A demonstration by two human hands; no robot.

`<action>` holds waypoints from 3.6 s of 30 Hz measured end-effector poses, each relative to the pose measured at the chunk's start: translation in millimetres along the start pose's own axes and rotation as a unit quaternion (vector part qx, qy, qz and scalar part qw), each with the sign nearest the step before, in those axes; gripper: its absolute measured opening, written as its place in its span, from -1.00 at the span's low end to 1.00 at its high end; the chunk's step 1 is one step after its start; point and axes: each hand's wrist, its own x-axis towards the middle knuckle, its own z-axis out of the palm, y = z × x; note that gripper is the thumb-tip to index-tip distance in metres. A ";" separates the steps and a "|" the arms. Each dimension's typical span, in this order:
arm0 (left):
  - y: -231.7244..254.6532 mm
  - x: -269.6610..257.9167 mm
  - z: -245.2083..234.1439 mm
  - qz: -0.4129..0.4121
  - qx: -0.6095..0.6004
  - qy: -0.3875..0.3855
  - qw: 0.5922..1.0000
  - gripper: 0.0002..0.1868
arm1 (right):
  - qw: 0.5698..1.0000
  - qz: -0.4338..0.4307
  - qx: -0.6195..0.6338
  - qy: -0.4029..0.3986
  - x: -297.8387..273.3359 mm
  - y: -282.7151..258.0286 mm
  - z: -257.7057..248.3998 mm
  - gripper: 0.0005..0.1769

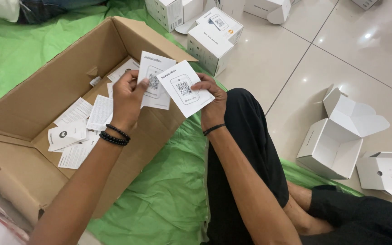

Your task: The person assembles boxes and places instructional cards and components inside for product packaging.

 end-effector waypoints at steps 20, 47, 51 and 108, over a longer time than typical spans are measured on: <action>2.2 27.4 -92.9 0.045 -0.025 0.132 0.990 -0.90 | 0.906 0.227 -0.255 -0.248 36.1 -5.1 93.7 -0.29; -110.4 -13.6 -270.6 -0.265 0.731 -0.175 0.604 -0.08 | 0.935 0.257 -0.156 -0.187 -26.9 58.8 42.1 -0.79; -112.7 -12.1 -276.8 -0.322 0.688 -0.187 0.623 0.10 | 0.934 0.260 -0.156 -0.188 -29.4 59.6 38.5 -0.80; 36.7 -27.3 -11.3 -0.018 -0.048 -0.059 0.997 -0.54 | 0.976 0.179 0.117 -0.041 -16.8 -24.5 19.3 -0.64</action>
